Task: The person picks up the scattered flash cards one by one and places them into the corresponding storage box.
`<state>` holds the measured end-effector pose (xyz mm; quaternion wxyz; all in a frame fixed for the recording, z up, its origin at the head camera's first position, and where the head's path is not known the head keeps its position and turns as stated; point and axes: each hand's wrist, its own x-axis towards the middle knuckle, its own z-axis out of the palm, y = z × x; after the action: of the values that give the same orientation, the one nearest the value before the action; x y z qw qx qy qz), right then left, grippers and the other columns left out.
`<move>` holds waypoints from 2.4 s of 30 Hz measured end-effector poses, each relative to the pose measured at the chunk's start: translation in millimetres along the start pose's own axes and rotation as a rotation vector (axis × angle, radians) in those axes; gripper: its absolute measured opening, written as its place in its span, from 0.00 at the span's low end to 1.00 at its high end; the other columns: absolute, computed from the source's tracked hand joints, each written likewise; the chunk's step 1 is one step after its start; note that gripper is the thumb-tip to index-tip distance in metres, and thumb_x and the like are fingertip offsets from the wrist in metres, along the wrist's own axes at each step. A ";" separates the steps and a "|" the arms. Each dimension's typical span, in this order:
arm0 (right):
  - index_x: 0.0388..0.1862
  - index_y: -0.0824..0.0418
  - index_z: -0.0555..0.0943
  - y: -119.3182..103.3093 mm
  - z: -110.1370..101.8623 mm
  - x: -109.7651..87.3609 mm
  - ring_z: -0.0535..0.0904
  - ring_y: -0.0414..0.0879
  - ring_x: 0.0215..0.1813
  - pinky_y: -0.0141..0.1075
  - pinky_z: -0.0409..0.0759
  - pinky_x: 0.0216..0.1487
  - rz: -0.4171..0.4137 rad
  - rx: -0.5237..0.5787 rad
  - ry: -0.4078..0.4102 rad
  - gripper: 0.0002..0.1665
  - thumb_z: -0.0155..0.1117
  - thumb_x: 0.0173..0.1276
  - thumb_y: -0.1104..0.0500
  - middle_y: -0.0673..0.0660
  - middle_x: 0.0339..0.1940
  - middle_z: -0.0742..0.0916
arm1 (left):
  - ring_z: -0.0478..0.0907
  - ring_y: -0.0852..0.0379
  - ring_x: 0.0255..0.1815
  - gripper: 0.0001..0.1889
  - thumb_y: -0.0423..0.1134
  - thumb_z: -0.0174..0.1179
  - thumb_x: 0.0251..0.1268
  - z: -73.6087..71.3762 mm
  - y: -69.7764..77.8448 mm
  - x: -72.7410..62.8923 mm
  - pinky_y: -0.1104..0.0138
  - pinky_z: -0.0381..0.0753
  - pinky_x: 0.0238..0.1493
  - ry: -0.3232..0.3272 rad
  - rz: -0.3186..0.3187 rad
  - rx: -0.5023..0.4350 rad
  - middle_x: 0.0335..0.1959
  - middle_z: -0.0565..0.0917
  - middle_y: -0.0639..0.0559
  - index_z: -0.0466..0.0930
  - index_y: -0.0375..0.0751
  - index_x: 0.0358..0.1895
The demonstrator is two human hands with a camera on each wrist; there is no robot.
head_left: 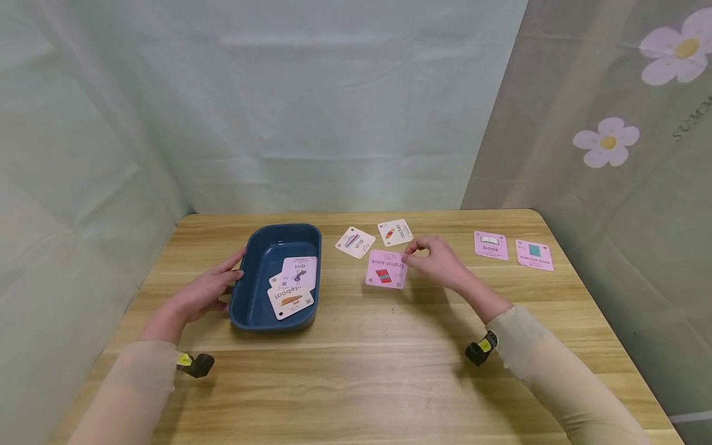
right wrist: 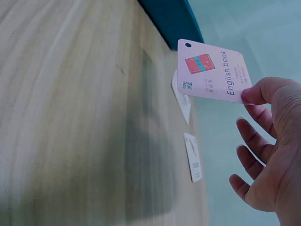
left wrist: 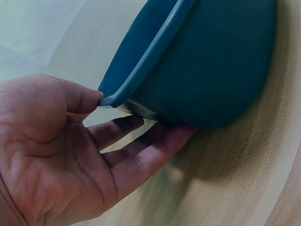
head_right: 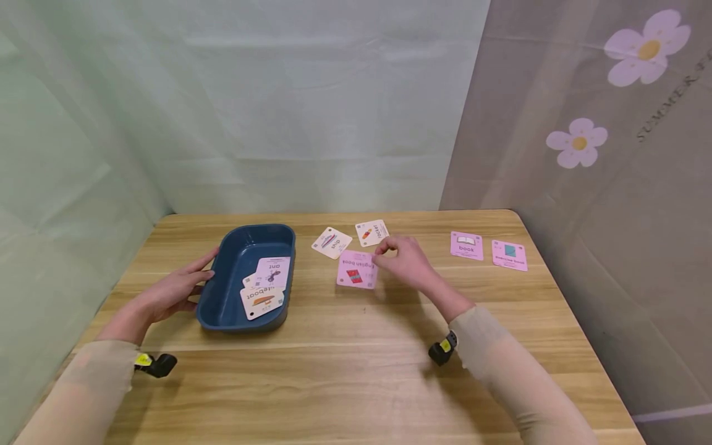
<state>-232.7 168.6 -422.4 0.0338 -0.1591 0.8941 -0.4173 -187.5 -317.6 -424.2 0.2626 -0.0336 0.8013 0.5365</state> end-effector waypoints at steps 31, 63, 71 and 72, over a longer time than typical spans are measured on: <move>0.38 0.56 0.85 -27.2 -12.7 17.4 0.73 0.58 0.60 0.55 0.64 0.62 -0.062 0.068 0.035 0.07 0.69 0.69 0.54 0.54 0.47 0.85 | 0.55 0.25 0.75 0.34 0.44 0.37 0.87 1.1 -0.9 0.6 0.54 0.81 0.46 0.010 -0.006 -0.008 0.82 0.37 0.30 0.31 0.71 0.83; 0.36 0.55 0.85 -65.6 8.0 35.4 0.73 0.53 0.58 0.51 0.66 0.59 -0.081 0.105 0.070 0.08 0.70 0.67 0.52 0.53 0.47 0.85 | 0.55 0.24 0.75 0.34 0.45 0.38 0.86 1.3 0.8 -1.5 0.49 0.82 0.51 0.006 -0.008 0.026 0.82 0.41 0.27 0.30 0.70 0.83; 0.36 0.54 0.85 -75.8 16.0 39.4 0.71 0.54 0.60 0.52 0.65 0.60 -0.077 0.124 0.064 0.08 0.71 0.67 0.51 0.51 0.48 0.85 | 0.56 0.24 0.75 0.34 0.45 0.38 0.86 1.5 0.8 -0.7 0.51 0.82 0.49 0.007 -0.007 0.017 0.82 0.40 0.27 0.30 0.71 0.83; 0.36 0.54 0.85 -77.3 17.0 39.9 0.71 0.54 0.61 0.53 0.65 0.61 -0.074 0.125 0.062 0.08 0.71 0.66 0.51 0.51 0.48 0.85 | 0.56 0.24 0.75 0.34 0.45 0.38 0.86 1.4 0.8 -0.7 0.51 0.82 0.49 0.007 -0.007 0.015 0.82 0.40 0.27 0.30 0.71 0.83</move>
<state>-247.5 97.2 -372.0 0.0008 -0.1765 0.8604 -0.4781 -186.6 -316.1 -423.7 0.2620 -0.0365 0.8061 0.5294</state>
